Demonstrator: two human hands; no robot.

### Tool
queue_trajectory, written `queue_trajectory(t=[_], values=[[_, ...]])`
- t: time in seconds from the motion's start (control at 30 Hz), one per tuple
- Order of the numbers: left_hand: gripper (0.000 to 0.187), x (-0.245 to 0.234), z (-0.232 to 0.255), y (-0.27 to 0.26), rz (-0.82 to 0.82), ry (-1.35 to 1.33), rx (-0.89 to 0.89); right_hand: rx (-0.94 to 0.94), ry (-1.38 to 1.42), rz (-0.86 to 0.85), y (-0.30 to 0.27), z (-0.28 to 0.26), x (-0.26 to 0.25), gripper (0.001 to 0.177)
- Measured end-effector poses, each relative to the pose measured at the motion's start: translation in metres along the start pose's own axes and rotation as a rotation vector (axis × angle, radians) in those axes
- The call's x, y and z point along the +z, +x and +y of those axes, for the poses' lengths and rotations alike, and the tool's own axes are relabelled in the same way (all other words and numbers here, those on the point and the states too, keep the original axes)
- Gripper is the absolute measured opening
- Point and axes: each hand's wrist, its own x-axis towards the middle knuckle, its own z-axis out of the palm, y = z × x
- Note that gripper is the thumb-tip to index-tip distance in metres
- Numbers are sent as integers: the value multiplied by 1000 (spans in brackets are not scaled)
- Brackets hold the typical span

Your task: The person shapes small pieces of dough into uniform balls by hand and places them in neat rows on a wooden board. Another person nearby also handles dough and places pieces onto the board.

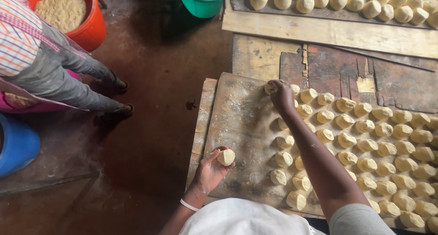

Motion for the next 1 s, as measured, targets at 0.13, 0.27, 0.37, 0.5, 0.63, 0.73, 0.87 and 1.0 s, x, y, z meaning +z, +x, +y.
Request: queue_trajectory(t=[0.13, 0.27, 0.37, 0.5, 0.63, 0.73, 0.87, 1.0], values=[[25, 3, 1, 0, 38, 7, -15, -83, -11, -16, 3, 16, 4, 46], [25, 6, -1, 0, 26, 31, -27, -192, -117, 48, -2, 20, 25, 15], [25, 11, -1, 2, 12, 45, -33, -35, -51, -35, 2, 7, 17, 23], [27, 16, -3, -1, 48, 47, -53, -337, -134, 120, -28, -46, -21, 26], [33, 15, -7, -1, -9, 48, -50, 445, 211, -821, -125, -118, -52, 49], [44, 14, -10, -1, -79, 32, -76, -322, 334, -692, -164, -149, -65, 60], [54, 23, -16, 6, -82, 12, -140, -173, 234, -769, -169, -150, -75, 50], [60, 32, -19, 9, -65, 109, -185, 229, 287, -800, -162, -118, -72, 35]])
